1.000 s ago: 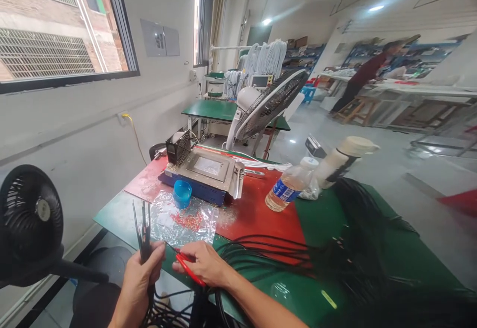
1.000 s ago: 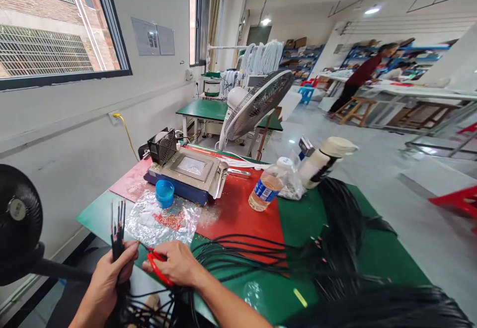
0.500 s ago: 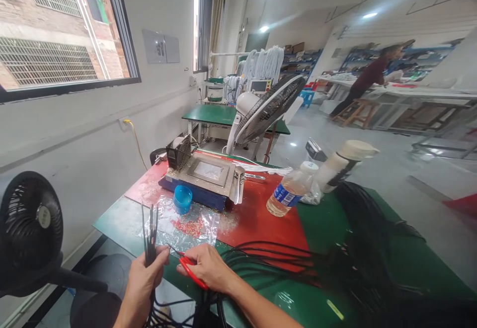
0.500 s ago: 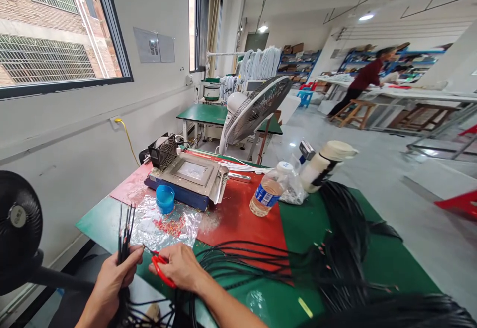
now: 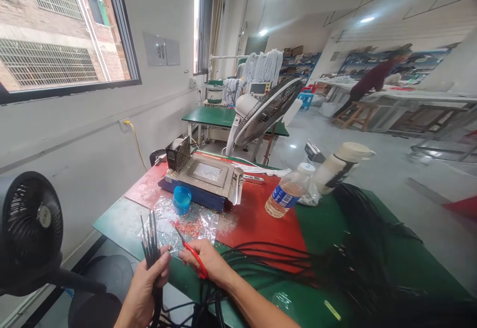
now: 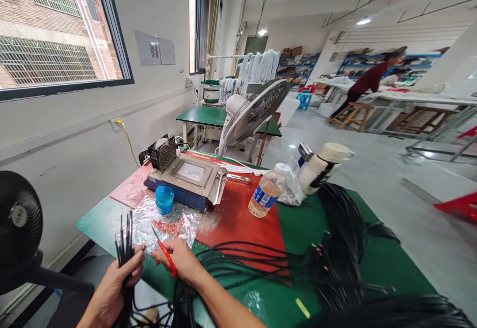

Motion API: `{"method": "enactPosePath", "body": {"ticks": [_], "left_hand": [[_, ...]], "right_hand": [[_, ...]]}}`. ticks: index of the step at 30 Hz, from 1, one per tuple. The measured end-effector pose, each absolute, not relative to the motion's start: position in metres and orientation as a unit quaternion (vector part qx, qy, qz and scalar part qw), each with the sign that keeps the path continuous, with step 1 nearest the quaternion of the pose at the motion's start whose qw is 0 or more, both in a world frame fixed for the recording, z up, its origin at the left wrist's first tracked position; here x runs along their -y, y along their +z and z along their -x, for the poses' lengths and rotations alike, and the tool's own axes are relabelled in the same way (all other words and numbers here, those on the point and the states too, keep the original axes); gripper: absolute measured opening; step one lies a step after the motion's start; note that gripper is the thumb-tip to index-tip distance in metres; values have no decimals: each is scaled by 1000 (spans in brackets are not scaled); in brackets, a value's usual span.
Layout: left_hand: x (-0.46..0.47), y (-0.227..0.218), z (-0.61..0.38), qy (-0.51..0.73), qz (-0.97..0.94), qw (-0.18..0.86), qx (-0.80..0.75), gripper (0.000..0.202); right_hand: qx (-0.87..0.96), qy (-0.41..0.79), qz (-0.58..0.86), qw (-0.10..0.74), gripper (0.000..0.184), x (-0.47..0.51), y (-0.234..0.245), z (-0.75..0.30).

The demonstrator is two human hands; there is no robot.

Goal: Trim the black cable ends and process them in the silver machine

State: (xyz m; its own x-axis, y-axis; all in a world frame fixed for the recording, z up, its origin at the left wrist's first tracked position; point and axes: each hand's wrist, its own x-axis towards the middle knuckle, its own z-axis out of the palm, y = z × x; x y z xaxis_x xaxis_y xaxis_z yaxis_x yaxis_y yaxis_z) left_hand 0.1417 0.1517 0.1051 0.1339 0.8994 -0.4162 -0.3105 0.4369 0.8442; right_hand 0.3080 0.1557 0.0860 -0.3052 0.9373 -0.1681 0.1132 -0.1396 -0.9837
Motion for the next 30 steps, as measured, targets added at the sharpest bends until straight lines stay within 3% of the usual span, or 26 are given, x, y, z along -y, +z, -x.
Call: {"method": "enactPosePath", "body": {"ticks": [10,17,30], "left_hand": [[-153,103,-136,470,-268,683,-491,35],[-153,102,-135,461,-282,685,-488,35],[-153,106,-135,444,-317,671,-502,44]], "right_hand": [[732,320,546,251,38,-150,100,-307],[733,344,542,225,40,-150,98,-308],[687,412,542,253,50,-150,92,-308]]}}
